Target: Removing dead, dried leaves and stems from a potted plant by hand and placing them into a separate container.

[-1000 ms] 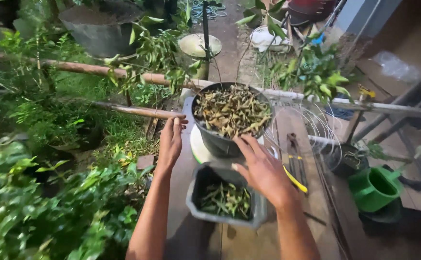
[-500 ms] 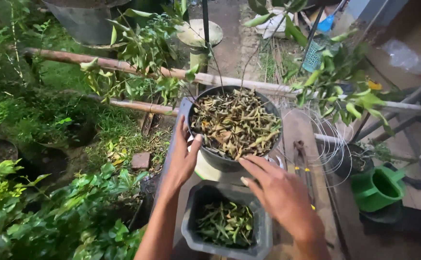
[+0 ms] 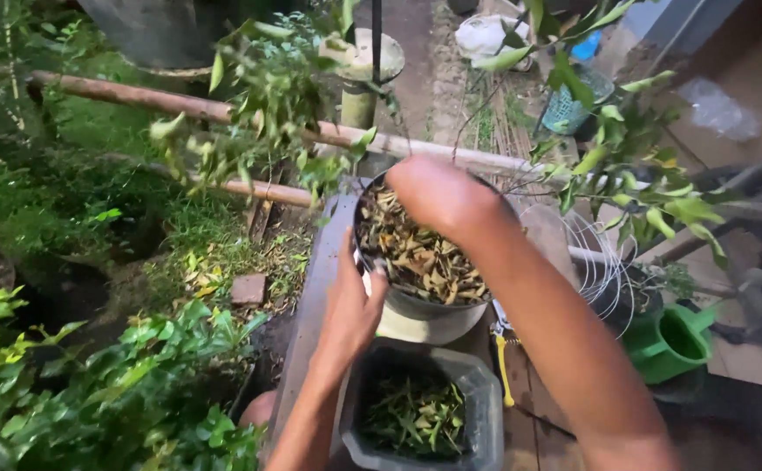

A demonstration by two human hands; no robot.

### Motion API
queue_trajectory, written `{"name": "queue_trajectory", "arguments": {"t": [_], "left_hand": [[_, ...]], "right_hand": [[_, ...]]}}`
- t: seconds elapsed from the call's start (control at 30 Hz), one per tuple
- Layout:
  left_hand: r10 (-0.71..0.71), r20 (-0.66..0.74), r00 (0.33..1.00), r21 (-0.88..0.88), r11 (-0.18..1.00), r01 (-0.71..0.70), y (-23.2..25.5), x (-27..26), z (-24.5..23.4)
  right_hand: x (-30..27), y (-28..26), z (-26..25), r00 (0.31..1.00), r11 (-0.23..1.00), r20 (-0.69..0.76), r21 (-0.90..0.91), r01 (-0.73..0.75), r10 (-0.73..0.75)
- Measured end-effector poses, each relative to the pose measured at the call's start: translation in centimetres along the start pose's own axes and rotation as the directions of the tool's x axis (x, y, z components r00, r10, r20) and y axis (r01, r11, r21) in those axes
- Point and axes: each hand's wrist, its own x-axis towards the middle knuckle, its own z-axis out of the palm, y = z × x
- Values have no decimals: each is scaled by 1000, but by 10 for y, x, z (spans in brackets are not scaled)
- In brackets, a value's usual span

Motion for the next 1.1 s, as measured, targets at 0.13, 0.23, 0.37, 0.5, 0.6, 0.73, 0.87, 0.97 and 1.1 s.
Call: {"name": "queue_trajectory", "arguments": {"t": [0.13,0.23,0.37,0.5,0.6,0.73,0.87,0.97,1.1], "left_hand": [[-15,-15,1000,150,989,17,10,-10,8],[-69,-20,997,276,959,71,0,-8,15],[-97,6,995,378,922,87,-5,1,12],[-113,66,991,232,968,95,4,0,6],[-68,50,996,214,975,55,22,-5,2],[45,73,996,191,980,-58,14,-5,6],[78,88,993,152,984,-91,11,-8,4],[68,102,992,141,987,-82,14,-9,0],[27,140,990,102,994,-42,24,-13,-8]], "right_hand": [[37,-3,39,967,918,232,350,-185,107],[27,-9,48,987,877,158,473,-85,10],[-46,-11,-12,999,964,-52,264,10,4],[-110,-13,-30,978,913,98,352,-208,185],[-123,-10,-22,985,876,5,457,-154,171],[-101,-33,-36,991,871,-17,480,-105,129],[-108,-42,-9,980,858,-38,489,-154,197],[-127,-34,-1,959,839,-143,527,-134,244],[-120,-39,38,926,905,-254,392,-165,279]]}}
